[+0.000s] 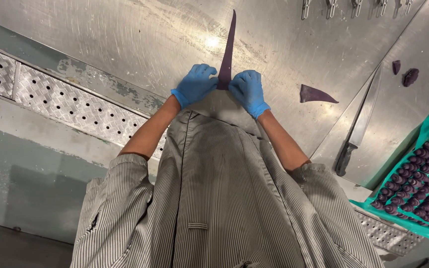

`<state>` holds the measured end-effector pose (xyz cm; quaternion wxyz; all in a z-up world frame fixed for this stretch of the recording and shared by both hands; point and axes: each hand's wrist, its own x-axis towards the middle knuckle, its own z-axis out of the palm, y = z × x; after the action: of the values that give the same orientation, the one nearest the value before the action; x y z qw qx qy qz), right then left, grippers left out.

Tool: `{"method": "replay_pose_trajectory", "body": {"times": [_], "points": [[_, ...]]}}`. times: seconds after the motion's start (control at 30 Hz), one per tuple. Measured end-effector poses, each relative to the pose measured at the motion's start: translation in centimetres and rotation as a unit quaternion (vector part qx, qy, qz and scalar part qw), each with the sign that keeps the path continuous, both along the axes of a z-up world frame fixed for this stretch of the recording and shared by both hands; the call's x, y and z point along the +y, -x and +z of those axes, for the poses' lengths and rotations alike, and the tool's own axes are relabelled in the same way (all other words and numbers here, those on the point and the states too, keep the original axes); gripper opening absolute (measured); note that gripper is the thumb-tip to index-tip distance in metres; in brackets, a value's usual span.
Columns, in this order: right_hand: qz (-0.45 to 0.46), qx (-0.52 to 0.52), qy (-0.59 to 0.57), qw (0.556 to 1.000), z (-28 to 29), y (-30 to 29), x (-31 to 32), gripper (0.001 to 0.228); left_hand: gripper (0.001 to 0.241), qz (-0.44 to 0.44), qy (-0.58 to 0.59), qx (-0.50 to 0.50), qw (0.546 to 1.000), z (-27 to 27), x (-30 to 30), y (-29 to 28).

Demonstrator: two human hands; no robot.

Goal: Rolling triangular pieces of purple dough into small crescent shapes on a stainless steel bakery table.

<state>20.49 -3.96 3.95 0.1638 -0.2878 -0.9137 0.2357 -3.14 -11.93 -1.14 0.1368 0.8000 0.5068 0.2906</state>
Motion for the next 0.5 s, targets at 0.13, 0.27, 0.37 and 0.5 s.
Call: {"method": "replay_pose_trajectory", "body": {"times": [0.13, 0.27, 0.37, 0.5], "points": [[-0.022, -0.009, 0.016, 1.0, 0.3, 0.6, 0.1, 0.016, 0.021, 0.057, 0.01, -0.01, 0.998, -1.6, 0.2, -1.2], [-0.059, -0.003, 0.051, 0.997, 0.5, 1.2, 0.0, 0.017, 0.023, 0.101, 0.031, -0.043, 0.993, -0.7, 0.7, -1.8], [-0.063, 0.005, 0.032, 0.998, 0.1, 1.4, 0.0, 0.017, 0.026, 0.153, 0.074, -0.051, 0.984, 1.0, 1.6, -2.1], [-0.074, 0.019, 0.038, 0.996, -0.1, 0.0, -0.6, 0.015, 0.028, 0.168, 0.025, -0.101, 0.98, 1.0, 0.5, -2.0]]}}
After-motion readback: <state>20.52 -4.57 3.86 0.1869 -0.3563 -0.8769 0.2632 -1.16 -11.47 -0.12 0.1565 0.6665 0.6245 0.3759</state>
